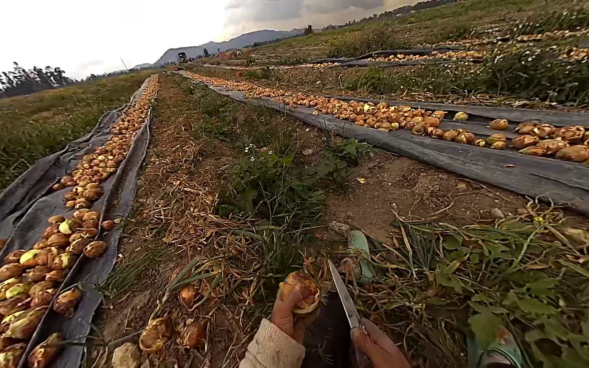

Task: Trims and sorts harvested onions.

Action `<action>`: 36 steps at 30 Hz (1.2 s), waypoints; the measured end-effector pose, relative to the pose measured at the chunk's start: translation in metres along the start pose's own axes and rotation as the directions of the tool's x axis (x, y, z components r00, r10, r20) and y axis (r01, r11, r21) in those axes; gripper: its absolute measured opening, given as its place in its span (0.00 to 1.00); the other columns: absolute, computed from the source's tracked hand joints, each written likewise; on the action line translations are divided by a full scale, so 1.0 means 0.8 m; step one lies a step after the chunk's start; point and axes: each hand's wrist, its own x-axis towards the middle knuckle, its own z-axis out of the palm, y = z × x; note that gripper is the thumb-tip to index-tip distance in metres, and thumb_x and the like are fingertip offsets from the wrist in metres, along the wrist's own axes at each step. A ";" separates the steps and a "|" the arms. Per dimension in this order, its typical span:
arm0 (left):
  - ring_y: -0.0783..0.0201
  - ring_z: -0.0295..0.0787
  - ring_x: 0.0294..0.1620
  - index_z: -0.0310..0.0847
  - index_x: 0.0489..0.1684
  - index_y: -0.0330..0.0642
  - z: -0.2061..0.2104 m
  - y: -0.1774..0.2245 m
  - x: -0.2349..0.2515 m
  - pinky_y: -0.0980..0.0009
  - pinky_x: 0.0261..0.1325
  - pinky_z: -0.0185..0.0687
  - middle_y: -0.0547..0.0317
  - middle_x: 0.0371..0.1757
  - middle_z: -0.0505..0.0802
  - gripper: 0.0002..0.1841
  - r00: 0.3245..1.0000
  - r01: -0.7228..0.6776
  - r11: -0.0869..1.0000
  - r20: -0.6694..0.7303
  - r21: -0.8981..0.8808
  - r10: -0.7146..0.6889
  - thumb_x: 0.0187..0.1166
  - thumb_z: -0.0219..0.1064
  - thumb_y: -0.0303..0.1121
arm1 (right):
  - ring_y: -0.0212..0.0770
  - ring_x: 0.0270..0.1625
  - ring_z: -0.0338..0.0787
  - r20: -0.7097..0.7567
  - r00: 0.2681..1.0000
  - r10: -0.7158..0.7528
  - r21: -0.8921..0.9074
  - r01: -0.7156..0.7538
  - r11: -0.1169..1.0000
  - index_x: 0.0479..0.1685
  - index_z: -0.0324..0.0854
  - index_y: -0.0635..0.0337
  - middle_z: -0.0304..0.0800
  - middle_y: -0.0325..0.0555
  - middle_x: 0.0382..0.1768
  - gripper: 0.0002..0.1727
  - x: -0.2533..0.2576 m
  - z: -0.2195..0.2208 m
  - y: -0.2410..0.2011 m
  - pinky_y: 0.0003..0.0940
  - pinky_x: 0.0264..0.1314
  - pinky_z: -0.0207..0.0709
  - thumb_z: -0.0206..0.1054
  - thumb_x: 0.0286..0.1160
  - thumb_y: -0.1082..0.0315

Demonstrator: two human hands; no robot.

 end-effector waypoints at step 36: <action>0.61 0.88 0.50 0.65 0.73 0.49 -0.352 0.113 -0.005 0.62 0.48 0.89 0.53 0.56 0.85 0.21 0.500 -0.706 0.704 -0.755 -0.072 0.424 0.92 0.50 0.49 | 0.29 0.10 0.73 -0.037 0.986 0.162 -0.021 -0.163 0.986 0.24 0.69 0.50 0.71 0.31 0.09 0.31 0.008 0.013 0.033 0.25 0.14 0.72 0.28 0.95 0.52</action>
